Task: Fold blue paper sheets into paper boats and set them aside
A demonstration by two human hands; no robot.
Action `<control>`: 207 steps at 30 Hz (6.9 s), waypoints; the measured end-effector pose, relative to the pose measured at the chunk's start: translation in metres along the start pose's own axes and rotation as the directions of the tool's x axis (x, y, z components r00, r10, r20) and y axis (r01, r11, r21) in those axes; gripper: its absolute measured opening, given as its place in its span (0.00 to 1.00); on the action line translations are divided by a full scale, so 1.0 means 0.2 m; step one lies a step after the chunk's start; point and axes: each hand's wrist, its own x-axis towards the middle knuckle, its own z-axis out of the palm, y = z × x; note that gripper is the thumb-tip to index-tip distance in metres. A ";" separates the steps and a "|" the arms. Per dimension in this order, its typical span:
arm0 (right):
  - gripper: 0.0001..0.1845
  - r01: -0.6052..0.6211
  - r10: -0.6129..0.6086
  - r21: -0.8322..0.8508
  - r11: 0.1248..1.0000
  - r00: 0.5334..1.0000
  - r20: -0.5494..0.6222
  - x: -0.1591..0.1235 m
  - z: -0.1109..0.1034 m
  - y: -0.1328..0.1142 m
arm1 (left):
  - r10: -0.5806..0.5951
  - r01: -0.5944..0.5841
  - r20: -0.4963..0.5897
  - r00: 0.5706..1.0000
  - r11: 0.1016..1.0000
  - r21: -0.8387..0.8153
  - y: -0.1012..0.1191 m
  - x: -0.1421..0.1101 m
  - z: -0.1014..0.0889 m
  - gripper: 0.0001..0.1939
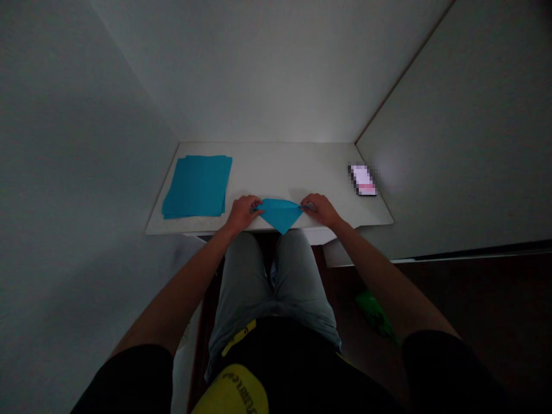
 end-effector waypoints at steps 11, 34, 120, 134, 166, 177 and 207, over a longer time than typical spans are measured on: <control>0.17 -0.021 0.017 -0.092 0.996 0.999 -0.045 -0.14 0.05 -0.09 | 0.121 -0.117 -0.038 0.992 0.989 0.091 0.04 -0.12 0.04 0.23; 0.19 0.000 0.024 0.112 0.994 0.977 -0.212 -0.13 0.12 -0.02 | 0.098 -0.098 -0.082 0.992 0.995 0.001 0.01 -0.05 0.08 0.18; 0.13 0.010 0.017 0.131 0.991 0.979 -0.203 -0.12 0.10 -0.04 | 0.091 -0.092 -0.028 0.995 0.995 -0.026 0.00 0.00 0.06 0.10; 0.13 0.027 0.001 0.129 0.991 0.978 -0.208 -0.15 0.10 -0.03 | 0.274 -0.289 0.125 0.954 0.949 0.127 0.00 -0.18 -0.01 0.19; 0.28 -0.082 0.060 -0.129 0.988 0.984 -0.167 -0.43 0.21 -0.23 | 0.198 -0.194 -0.033 0.980 0.976 0.097 0.06 -0.29 0.07 0.13; 0.21 -0.306 0.422 0.385 0.871 0.867 -0.266 -0.11 0.11 -0.15 | -0.222 0.188 -0.091 0.971 0.940 -0.286 0.06 -0.05 0.03 0.13; 0.32 -0.291 0.470 0.584 0.758 0.864 -0.179 -0.03 0.16 -0.14 | -0.298 0.196 -0.102 0.949 0.811 -0.551 -0.01 -0.02 0.02 0.25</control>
